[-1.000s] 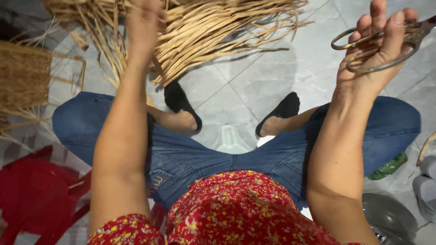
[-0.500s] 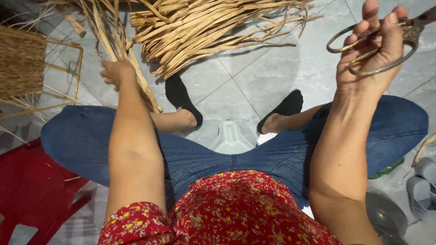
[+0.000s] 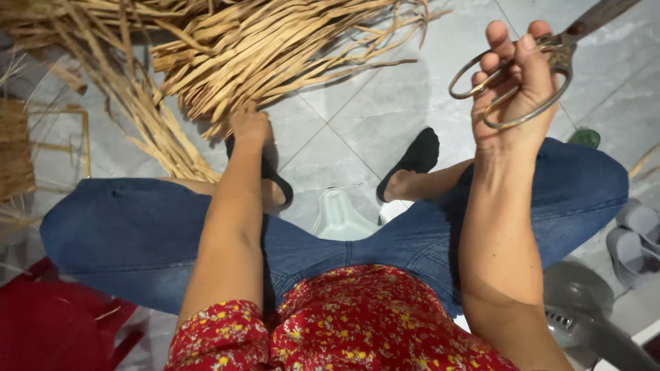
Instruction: The person sits on the floor and uses shears to trim individual dried plant strips from a large bundle. They repeatedly pull out a strip, cut it with the shears, and drop it onto the floor, continuing this process for the duration of the clip.
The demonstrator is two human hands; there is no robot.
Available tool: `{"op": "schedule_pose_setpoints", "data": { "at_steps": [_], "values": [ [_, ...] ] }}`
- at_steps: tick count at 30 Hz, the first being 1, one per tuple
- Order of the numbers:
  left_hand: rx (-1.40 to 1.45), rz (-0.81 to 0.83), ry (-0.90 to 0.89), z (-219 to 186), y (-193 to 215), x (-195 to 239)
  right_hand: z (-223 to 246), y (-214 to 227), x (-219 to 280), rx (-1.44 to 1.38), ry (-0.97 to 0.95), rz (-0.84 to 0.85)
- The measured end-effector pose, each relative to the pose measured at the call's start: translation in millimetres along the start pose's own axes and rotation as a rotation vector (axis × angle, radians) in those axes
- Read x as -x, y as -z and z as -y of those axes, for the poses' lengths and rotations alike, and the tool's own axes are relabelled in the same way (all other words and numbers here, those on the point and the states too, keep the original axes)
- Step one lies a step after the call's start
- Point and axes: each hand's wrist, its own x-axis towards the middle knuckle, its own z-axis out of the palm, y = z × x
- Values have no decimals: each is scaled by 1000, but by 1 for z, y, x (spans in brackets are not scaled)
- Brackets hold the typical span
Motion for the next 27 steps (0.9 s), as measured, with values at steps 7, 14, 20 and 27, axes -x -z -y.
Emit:
{"op": "schedule_pose_setpoints", "data": {
  "at_steps": [7, 14, 20, 27],
  "values": [
    [-128, 144, 0, 0, -26, -24, 3, -4, 4, -18, -37, -30],
    [61, 230, -124, -32, 15, -23, 8, -2, 4, -58, -3, 17],
    [1151, 489, -255, -79, 121, 9, 12, 2, 5, -97, 4, 43],
    [1537, 518, -233, -105, 263, 77, 8, -23, 18, 3, 61, 135]
  ]
}}
